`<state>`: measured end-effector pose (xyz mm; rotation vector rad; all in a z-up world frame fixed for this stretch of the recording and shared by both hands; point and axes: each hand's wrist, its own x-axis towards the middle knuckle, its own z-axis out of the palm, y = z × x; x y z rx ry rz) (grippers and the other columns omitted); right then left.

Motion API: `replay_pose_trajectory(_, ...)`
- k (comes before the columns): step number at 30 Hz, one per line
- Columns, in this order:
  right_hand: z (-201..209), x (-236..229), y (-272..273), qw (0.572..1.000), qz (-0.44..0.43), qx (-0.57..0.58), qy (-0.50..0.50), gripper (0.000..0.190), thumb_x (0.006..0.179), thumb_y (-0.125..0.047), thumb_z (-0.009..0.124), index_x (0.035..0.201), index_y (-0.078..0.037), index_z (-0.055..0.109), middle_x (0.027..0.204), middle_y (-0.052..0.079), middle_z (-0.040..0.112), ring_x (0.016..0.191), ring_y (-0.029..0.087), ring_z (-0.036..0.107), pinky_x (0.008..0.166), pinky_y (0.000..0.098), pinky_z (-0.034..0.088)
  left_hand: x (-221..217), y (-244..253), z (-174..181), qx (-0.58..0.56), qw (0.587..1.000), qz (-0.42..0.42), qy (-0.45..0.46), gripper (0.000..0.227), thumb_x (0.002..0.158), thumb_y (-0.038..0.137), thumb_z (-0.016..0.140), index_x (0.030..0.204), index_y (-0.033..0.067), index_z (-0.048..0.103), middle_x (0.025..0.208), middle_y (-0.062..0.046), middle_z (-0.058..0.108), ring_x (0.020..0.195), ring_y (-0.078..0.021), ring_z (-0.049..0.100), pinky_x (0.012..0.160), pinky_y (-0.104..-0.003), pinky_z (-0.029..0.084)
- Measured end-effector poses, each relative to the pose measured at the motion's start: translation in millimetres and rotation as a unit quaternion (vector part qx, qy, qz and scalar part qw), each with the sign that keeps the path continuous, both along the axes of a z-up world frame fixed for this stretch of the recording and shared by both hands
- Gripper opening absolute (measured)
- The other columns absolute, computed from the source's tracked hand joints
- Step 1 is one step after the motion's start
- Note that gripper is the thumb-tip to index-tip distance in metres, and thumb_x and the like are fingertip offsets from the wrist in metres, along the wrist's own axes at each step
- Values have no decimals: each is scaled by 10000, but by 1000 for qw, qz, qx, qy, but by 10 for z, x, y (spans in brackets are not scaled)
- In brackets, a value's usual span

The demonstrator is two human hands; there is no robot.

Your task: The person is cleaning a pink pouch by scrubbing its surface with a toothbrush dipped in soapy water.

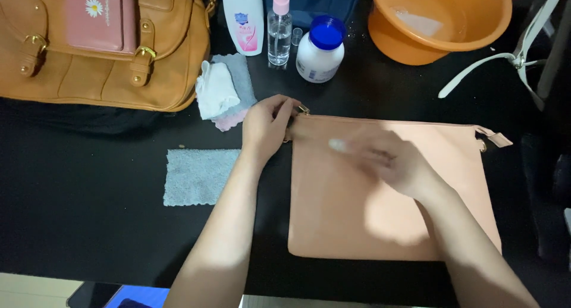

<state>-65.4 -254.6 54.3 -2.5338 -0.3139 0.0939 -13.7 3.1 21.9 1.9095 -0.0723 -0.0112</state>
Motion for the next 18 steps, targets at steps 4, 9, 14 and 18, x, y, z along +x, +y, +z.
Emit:
replay_pose_trajectory(4,-91,-91,-191,999,-23,8,23,201,864,-142,728,1054,-130,791,1074,182,741,1033,475,689,839,547,567,-9,2,41,2,1000,-1,3,321,1074,197,473,1161,79,759,994,-137,782,971,-320,746,838,-451,610)
replay_pose_trajectory(9,-314,-357,-451,997,-25,-3,70,139,831,-234,794,934,-141,796,946,139,764,950,428,744,784,523,589,-30,2,64,9,1000,0,7,316,1064,222,487,1153,92,761,1014,-131,786,988,-318,744,856,-454,600)
replay_pose_trajectory(14,-156,-562,-591,991,60,95,71,297,884,-262,721,1146,-127,753,1232,35,724,1208,211,690,1019,343,529,74,-40,-35,58,997,26,31,319,981,282,478,1014,196,784,938,53,811,697,-124,739,701,-306,517)
replay_pose_trajectory(18,-298,-763,-767,979,-58,64,183,197,860,-190,799,1041,-174,873,756,-72,708,573,82,467,518,262,367,88,-41,-78,68,997,23,18,333,983,319,476,1020,202,786,960,53,811,710,-122,742,686,-306,511)
